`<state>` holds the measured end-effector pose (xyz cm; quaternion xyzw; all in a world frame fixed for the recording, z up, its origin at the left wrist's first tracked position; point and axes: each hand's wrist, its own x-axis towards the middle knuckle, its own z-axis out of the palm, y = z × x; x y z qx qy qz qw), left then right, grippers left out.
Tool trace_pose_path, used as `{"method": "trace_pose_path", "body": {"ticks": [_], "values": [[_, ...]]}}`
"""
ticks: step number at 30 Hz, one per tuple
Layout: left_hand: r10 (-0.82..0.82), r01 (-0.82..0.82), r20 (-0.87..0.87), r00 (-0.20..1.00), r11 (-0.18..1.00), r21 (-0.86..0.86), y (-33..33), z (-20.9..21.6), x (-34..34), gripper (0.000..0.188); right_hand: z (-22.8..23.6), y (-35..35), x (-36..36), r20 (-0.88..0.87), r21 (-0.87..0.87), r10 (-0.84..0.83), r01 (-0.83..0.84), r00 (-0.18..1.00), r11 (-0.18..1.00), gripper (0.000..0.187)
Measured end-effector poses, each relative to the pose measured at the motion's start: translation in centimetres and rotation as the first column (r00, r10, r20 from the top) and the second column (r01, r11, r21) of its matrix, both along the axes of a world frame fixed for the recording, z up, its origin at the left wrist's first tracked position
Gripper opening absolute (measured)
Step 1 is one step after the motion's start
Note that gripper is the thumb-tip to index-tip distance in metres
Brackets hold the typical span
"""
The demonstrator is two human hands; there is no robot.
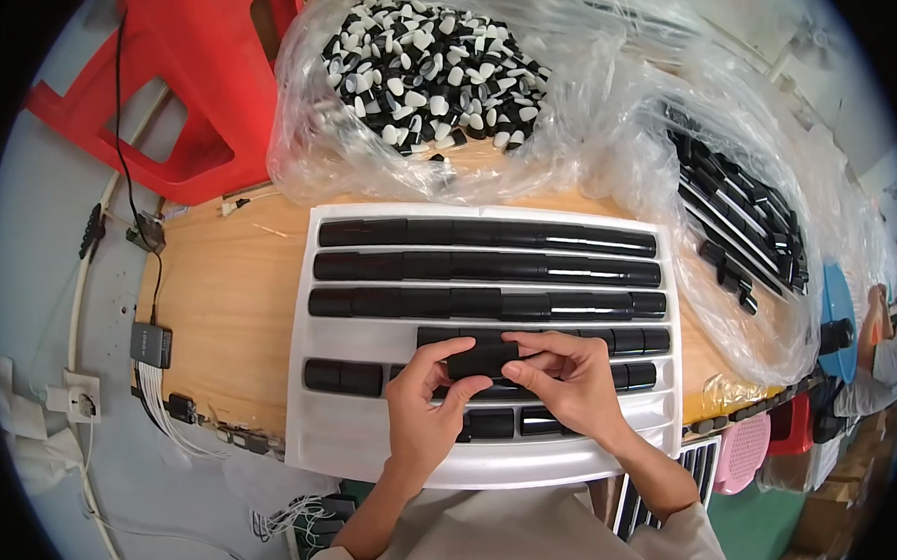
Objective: Insert small white components into black plastic housings and arrange them in an assembly tray.
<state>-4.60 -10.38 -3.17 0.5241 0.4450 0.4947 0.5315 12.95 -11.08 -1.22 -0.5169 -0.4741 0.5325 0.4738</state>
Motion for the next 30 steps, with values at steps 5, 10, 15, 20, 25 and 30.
{"method": "trace_pose_path", "body": {"ticks": [5, 10, 15, 20, 25, 30], "values": [[0.03, -0.029, -0.023, 0.999, 0.999, 0.037, 0.0, -0.6, 0.4, 0.035, 0.1, -0.1, 0.4, 0.057, -0.05, 0.016, -0.013, 0.998, 0.999, 0.031], [-0.033, 0.033, -0.003, 0.999, 0.999, -0.005, -0.7, 0.2, 1.6, 0.035, -0.1, 1.9, 1.2, -0.191, -0.131, 0.067, -0.093, 0.979, 0.987, 0.075], [-0.03, 0.028, 0.018, 0.999, 0.994, 0.108, -1.1, 0.8, 3.9, 0.032, 0.1, 2.5, 0.0, -0.614, -0.261, 0.039, -0.25, 0.789, 0.932, 0.083], [-0.122, 0.151, -0.15, 0.981, 0.97, 0.193, -0.7, 1.0, 3.7, 0.03, -0.2, 2.5, 0.2, -0.545, -0.289, -0.02, -0.165, 0.838, 0.943, 0.076], [-0.117, 0.124, -0.079, 0.99, 0.988, 0.093, -0.5, 0.9, 2.8, 0.029, -1.4, 3.4, 0.0, -0.526, -0.248, 0.125, -0.292, 0.841, 0.924, 0.073], [0.103, -0.019, -0.352, 0.93, 0.972, 0.232, 1.7, 1.0, -3.0, 0.026, -0.7, 4.7, 0.8, -0.343, -0.075, 0.153, -0.19, 0.927, 0.979, 0.074]]}}
